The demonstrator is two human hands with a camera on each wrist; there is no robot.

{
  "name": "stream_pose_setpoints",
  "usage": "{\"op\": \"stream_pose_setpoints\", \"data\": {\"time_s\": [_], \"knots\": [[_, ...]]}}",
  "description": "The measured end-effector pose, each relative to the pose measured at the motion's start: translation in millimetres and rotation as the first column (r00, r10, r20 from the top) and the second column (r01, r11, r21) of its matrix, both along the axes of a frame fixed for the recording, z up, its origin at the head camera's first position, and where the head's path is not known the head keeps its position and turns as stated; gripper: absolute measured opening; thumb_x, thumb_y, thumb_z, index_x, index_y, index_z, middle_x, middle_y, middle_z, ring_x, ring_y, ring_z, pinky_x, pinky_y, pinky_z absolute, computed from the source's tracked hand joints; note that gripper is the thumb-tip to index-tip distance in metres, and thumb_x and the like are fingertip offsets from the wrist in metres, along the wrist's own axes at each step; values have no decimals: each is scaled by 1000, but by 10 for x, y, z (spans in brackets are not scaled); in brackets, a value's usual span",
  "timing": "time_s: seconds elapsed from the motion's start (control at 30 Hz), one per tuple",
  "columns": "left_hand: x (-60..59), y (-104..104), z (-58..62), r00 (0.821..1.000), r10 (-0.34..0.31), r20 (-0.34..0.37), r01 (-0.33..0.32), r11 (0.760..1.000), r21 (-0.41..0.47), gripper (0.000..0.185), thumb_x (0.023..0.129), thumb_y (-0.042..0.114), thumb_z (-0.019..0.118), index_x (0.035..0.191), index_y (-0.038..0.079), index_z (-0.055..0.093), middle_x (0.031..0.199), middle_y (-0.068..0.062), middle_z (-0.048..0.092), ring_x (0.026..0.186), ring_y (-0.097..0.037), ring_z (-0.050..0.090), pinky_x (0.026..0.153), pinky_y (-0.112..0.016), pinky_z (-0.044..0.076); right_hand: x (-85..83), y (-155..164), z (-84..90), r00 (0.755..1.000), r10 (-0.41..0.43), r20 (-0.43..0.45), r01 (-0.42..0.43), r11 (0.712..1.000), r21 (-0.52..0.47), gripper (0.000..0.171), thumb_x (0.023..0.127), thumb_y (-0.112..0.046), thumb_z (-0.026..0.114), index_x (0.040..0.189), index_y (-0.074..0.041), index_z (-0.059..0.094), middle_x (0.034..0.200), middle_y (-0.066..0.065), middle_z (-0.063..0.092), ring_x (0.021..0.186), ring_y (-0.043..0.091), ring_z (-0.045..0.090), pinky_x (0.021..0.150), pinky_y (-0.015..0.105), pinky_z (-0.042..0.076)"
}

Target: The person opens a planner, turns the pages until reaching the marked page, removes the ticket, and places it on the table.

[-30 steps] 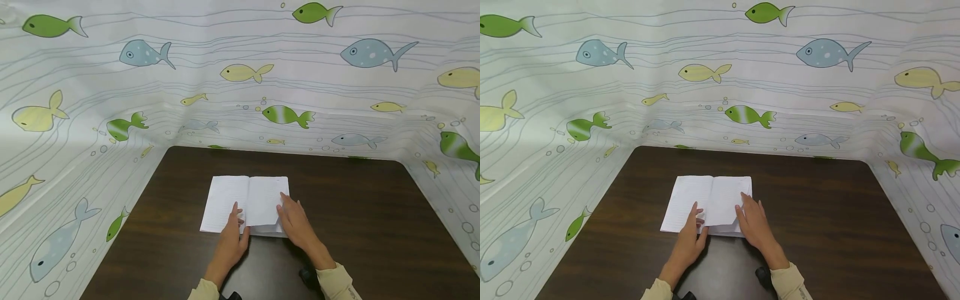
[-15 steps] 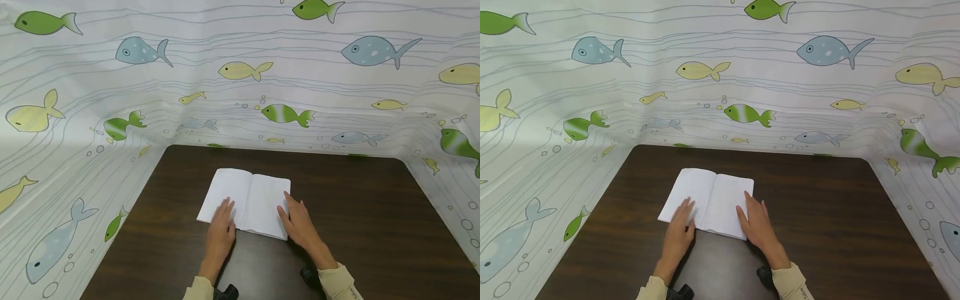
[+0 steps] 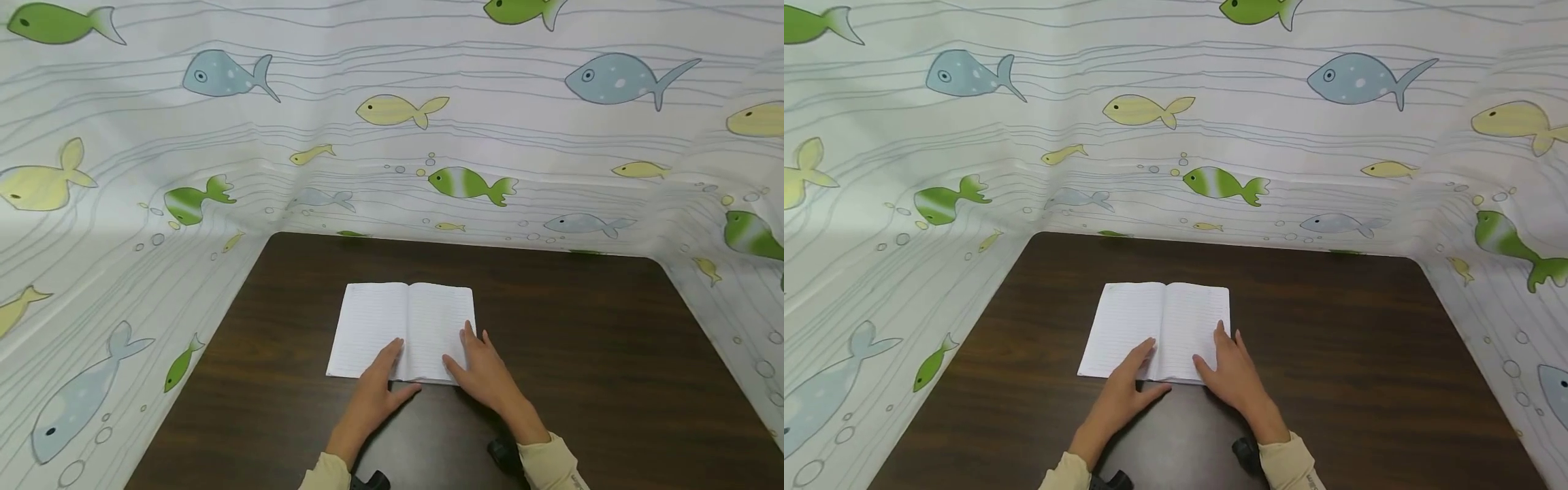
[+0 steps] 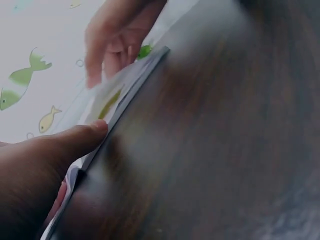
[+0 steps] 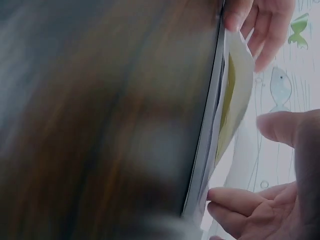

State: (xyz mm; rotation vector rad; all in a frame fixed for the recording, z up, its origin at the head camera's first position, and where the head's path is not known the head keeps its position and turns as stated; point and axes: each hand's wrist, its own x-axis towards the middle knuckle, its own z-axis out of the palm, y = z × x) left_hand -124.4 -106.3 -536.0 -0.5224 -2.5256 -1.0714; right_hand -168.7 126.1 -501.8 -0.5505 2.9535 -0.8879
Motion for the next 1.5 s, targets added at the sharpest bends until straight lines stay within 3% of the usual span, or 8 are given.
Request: {"op": "stream_pose_setpoints", "data": {"time_s": [0.4,0.6,0.7,0.77,0.97,1.23,1.33,1.5], "knots": [[20,98,49,998,70,4,-70,998,-10,72,83,23,79,142,2,43,126,-12,57,110,-21,60,88,-37,52,80,-195,43,989,118,90,-97,975,-202,70,98,-47,52,151,-5,33,155,11,32,142,38,26,112,57,23],[58,105,66,996,75,39,-81,983,162,71,87,13,71,147,4,34,131,-13,52,107,-20,62,88,-35,53,30,-180,95,971,-121,-206,22,905,-426,42,102,-24,49,140,-4,50,147,16,44,140,31,32,112,60,18],[86,100,79,988,150,25,-151,953,262,67,92,13,65,149,7,31,133,-12,52,108,-19,61,86,-34,54,25,-140,121,956,-217,-198,103,878,-467,42,103,-24,48,140,-5,49,149,15,39,139,32,32,109,60,23],[83,75,81,962,271,-32,-251,925,285,67,91,10,64,149,6,32,135,-13,50,113,-23,58,88,-35,52,38,-121,123,966,-219,-139,139,890,-433,46,101,-28,50,141,-6,46,152,15,33,138,33,32,107,60,28],[25,-16,123,786,604,-130,-569,790,230,95,68,2,79,149,0,29,144,-22,37,130,-38,37,102,-54,30,67,-151,115,989,-149,-11,137,937,-322,54,97,-28,58,144,-6,41,152,19,31,138,36,33,107,58,31],[-13,-85,168,712,694,-110,-667,717,204,118,55,4,93,151,0,24,153,-25,20,136,-45,24,104,-62,21,68,-278,109,998,-67,-8,61,948,-312,56,96,-26,60,145,-6,40,149,17,38,138,33,34,109,55,31],[-4,-148,160,727,678,-110,-663,735,142,117,53,3,94,150,2,29,153,-24,20,139,-43,21,110,-60,16,61,-287,77,998,-59,-28,48,952,-302,56,95,-24,61,144,-5,41,147,17,39,137,33,36,108,55,32],[15,-200,102,809,584,-74,-582,812,40,100,63,8,90,146,-2,35,146,-21,39,136,-37,35,115,-51,17,61,-310,41,999,-43,0,41,958,-283,56,95,-23,62,143,-3,42,146,18,41,136,34,37,109,54,32]]}}
